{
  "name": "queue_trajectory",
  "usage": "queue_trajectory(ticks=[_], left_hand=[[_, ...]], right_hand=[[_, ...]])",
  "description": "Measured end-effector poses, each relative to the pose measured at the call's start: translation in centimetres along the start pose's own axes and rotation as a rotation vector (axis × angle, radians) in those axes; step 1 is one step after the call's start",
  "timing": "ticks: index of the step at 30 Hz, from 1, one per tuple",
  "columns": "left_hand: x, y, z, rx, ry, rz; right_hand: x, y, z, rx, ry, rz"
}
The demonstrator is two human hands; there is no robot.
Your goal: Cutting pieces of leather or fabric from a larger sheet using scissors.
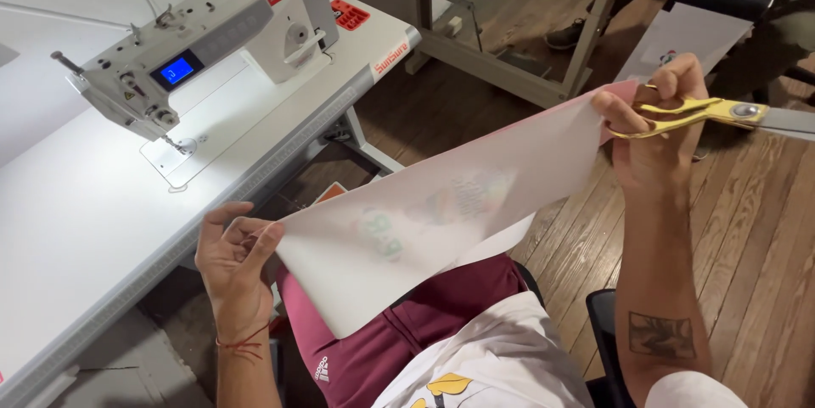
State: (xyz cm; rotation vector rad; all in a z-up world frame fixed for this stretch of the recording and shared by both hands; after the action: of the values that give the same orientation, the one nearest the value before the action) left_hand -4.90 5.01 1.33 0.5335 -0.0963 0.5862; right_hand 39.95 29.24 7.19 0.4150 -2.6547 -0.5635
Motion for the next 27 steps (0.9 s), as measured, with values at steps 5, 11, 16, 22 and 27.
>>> queue_trajectory(ticks=[5, 11, 16, 22, 27], left_hand=[[-0.5, -0.1, 0.6, 0.025, 0.02, 0.013], [-0.4, -0.6, 1.9, 0.058, 0.115, 0.0], [1.2, -0.7, 3.4, 0.196, 0.472, -0.115], [1.7, 0.2, 4.0, 0.313, 0.675, -0.117], [4.3, 3.1, 3.3, 0.352, 0.326, -0.178]], right_hand=[[0.8, 0.3, -0.2, 0.018, -0.039, -0.054], [0.6, 0.3, -0.1, 0.007, 0.015, -0.108], [0.8, -0.1, -1.3, 0.004, 0.073, -0.062], [2.4, -0.7, -3.0, 0.065, 0.305, -0.622], [9.4, -3.1, -2.3, 0.251, 0.07, -0.908]])
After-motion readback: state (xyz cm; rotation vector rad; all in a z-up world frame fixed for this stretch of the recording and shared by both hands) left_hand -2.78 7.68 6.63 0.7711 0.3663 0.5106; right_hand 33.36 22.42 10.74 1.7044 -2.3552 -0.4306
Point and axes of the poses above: each hand's wrist, its own y-axis towards the middle knuckle, its own x-axis out of the palm, z = x × y, the point moved 7 cm from there along y, towards the middle knuckle, and after that the axes turned 13 degrees about x, right-handed, at the moved point
